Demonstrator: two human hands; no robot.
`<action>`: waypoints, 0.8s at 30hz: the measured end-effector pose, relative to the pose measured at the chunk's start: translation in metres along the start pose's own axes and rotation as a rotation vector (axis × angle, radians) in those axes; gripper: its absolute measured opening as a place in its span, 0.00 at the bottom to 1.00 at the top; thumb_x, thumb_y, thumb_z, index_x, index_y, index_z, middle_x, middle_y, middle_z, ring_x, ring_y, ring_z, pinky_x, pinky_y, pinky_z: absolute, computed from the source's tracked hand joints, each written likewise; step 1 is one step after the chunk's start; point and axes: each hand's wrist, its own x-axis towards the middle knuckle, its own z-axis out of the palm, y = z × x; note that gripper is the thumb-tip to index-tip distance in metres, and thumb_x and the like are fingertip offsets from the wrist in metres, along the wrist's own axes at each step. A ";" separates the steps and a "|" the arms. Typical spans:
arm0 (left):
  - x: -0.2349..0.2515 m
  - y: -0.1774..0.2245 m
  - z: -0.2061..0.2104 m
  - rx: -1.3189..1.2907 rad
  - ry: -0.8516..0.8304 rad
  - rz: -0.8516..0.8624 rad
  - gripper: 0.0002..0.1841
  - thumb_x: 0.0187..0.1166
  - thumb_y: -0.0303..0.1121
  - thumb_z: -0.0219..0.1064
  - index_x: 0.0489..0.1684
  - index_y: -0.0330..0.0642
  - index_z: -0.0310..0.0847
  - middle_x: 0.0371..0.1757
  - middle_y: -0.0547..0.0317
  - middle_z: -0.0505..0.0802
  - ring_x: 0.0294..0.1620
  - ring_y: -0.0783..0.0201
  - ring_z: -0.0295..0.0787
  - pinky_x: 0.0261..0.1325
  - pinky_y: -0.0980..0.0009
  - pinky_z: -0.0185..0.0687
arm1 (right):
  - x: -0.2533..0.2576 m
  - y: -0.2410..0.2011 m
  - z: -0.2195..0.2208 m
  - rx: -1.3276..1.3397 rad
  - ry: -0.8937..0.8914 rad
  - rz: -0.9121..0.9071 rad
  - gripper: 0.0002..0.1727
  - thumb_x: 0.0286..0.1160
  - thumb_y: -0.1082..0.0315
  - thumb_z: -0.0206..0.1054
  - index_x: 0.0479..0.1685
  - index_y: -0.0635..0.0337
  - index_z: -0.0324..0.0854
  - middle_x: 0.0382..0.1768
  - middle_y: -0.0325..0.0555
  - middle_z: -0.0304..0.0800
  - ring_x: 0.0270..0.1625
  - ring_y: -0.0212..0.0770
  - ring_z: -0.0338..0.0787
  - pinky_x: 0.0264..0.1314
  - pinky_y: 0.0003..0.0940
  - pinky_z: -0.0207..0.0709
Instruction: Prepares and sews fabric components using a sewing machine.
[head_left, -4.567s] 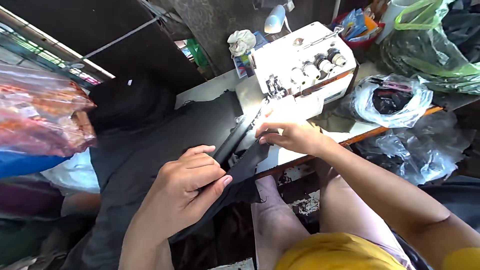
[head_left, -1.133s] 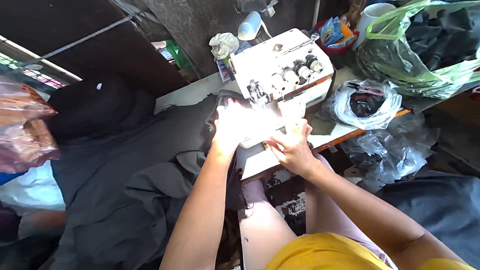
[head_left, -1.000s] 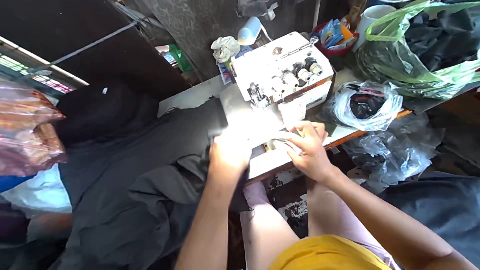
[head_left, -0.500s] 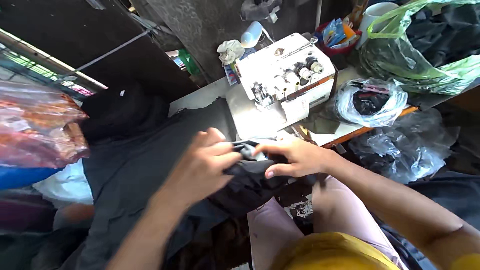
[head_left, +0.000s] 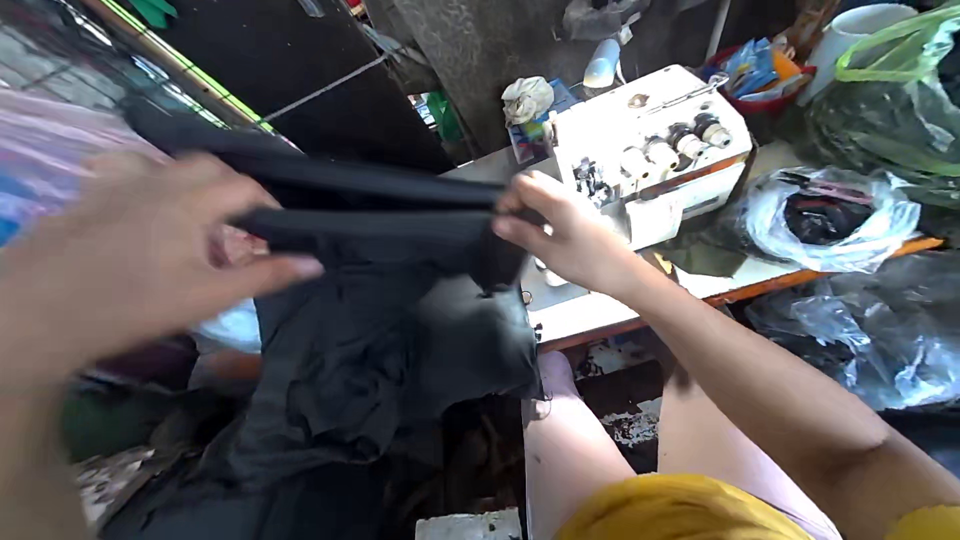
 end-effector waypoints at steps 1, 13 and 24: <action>-0.011 0.016 0.018 -0.105 -0.077 -0.038 0.28 0.74 0.58 0.69 0.48 0.37 0.85 0.49 0.43 0.87 0.52 0.42 0.85 0.54 0.39 0.78 | -0.022 0.013 -0.002 -0.013 -0.005 0.003 0.10 0.82 0.62 0.66 0.46 0.58 0.88 0.40 0.43 0.85 0.45 0.37 0.86 0.47 0.38 0.82; 0.018 0.180 0.250 -2.105 0.615 -0.852 0.16 0.92 0.27 0.34 0.53 0.56 0.69 0.40 0.64 0.94 0.38 0.59 0.96 0.47 0.57 0.94 | -0.162 0.069 0.028 0.221 0.227 0.235 0.05 0.70 0.71 0.75 0.40 0.60 0.94 0.41 0.38 0.95 0.46 0.23 0.91 0.53 0.20 0.86; 0.021 0.201 0.299 -2.477 0.967 -0.869 0.21 0.93 0.34 0.31 0.44 0.50 0.76 0.41 0.62 0.92 0.48 0.63 0.92 0.55 0.60 0.89 | -0.195 0.094 0.050 -0.150 -0.039 0.141 0.08 0.73 0.62 0.71 0.37 0.50 0.96 0.32 0.41 0.84 0.43 0.37 0.82 0.54 0.33 0.74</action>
